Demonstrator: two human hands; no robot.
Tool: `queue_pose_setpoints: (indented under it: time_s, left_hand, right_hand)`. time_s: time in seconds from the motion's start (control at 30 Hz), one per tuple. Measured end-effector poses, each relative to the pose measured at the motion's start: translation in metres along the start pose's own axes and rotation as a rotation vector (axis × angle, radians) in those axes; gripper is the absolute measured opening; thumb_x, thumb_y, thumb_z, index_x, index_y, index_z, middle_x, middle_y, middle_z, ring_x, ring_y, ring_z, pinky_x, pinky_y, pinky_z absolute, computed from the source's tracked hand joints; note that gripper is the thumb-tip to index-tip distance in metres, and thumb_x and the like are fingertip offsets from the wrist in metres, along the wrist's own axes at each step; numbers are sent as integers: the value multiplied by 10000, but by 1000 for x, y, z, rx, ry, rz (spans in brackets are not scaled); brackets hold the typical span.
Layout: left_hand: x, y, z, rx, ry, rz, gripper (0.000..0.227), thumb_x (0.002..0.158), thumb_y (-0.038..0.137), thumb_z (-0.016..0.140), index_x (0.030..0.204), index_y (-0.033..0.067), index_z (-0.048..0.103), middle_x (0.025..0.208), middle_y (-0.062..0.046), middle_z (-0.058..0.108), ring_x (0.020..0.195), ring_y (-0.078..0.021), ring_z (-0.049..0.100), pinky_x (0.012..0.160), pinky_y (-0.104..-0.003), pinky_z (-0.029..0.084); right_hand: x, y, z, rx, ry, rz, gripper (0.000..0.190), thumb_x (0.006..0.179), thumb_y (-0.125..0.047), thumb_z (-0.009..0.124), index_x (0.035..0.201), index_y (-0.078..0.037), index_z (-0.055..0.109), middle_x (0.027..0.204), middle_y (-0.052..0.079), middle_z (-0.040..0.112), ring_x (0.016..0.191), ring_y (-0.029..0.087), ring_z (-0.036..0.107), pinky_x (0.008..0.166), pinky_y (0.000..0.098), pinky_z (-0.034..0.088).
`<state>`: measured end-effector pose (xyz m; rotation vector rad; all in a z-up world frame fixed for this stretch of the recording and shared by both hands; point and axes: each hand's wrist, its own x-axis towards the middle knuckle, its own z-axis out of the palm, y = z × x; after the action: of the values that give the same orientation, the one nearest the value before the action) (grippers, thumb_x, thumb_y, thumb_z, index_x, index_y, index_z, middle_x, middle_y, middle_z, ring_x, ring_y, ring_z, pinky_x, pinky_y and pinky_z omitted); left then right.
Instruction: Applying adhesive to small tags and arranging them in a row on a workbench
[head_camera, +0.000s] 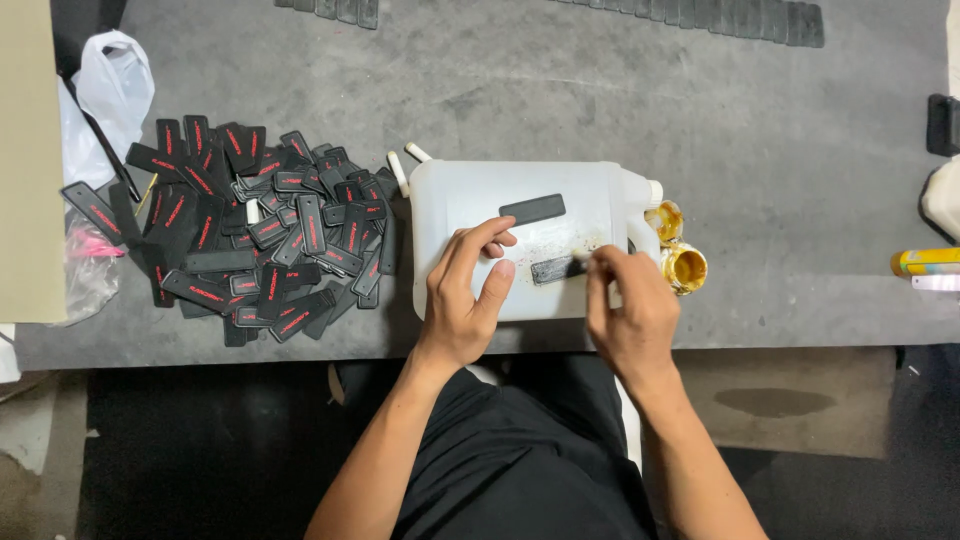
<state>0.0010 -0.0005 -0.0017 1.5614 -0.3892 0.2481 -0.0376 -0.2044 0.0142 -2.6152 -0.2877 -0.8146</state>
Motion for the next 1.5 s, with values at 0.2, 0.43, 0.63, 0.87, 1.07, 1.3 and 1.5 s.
queue_pose_setpoints:
  time_s: [0.2, 0.43, 0.63, 0.87, 1.07, 1.3, 1.5]
  left_hand:
    - [0, 1, 0, 4, 7, 2, 371, 1060, 254, 518, 1326, 12, 610, 1060, -137, 672, 929, -247, 624, 883, -410, 546]
    - [0, 2, 1, 0, 0, 2, 378, 1065, 267, 511, 1325, 9, 607, 1057, -143, 670, 927, -252, 624, 878, -411, 543]
    - [1, 1, 2, 13, 11, 9, 379, 1063, 266, 513, 1323, 6, 608, 1053, -145, 671, 921, -254, 626, 871, -414, 545]
    - [2, 3, 1, 26, 6, 15, 383, 1064, 275, 519, 1322, 6, 609, 1049, -145, 673, 921, -251, 629, 871, -409, 549]
    - [0, 1, 3, 35, 3, 23, 381, 1066, 274, 518, 1322, 5, 608, 1050, -144, 675, 921, -249, 628, 872, -405, 550]
    - [1, 1, 3, 51, -7, 24, 385, 1065, 275, 520, 1317, -3, 609, 1046, -147, 673, 917, -251, 627, 870, -400, 549]
    - [1, 2, 3, 54, -8, 18, 375, 1061, 261, 525, 1309, -7, 610, 1047, -157, 676, 922, -260, 633, 870, -403, 550]
  right_hand:
    - [2, 6, -16, 17, -34, 46, 59, 973, 2, 697, 992, -52, 713, 673, 53, 595, 607, 242, 605, 608, 341, 519]
    - [2, 11, -17, 45, -12, 14, 90, 961, 47, 708, 994, -35, 725, 665, 59, 587, 604, 241, 598, 617, 331, 516]
    - [-3, 15, -18, 53, -37, -10, 62, 961, 6, 714, 983, -51, 726, 668, 47, 589, 609, 235, 593, 612, 328, 513]
    - [-2, -3, -14, 126, -18, -17, 80, 941, 25, 711, 978, -41, 735, 668, 56, 606, 583, 234, 581, 582, 335, 503]
    - [-10, -5, -14, 106, 28, -19, 56, 965, 2, 703, 988, -39, 733, 688, 77, 616, 599, 256, 603, 593, 350, 515]
    - [1, 8, -9, 151, 65, 31, 71, 990, 38, 690, 1000, -18, 733, 673, 81, 608, 594, 262, 585, 602, 348, 506]
    - [-8, 14, -15, 78, 49, 17, 33, 984, -5, 718, 996, -33, 732, 671, 69, 600, 604, 251, 580, 614, 354, 511]
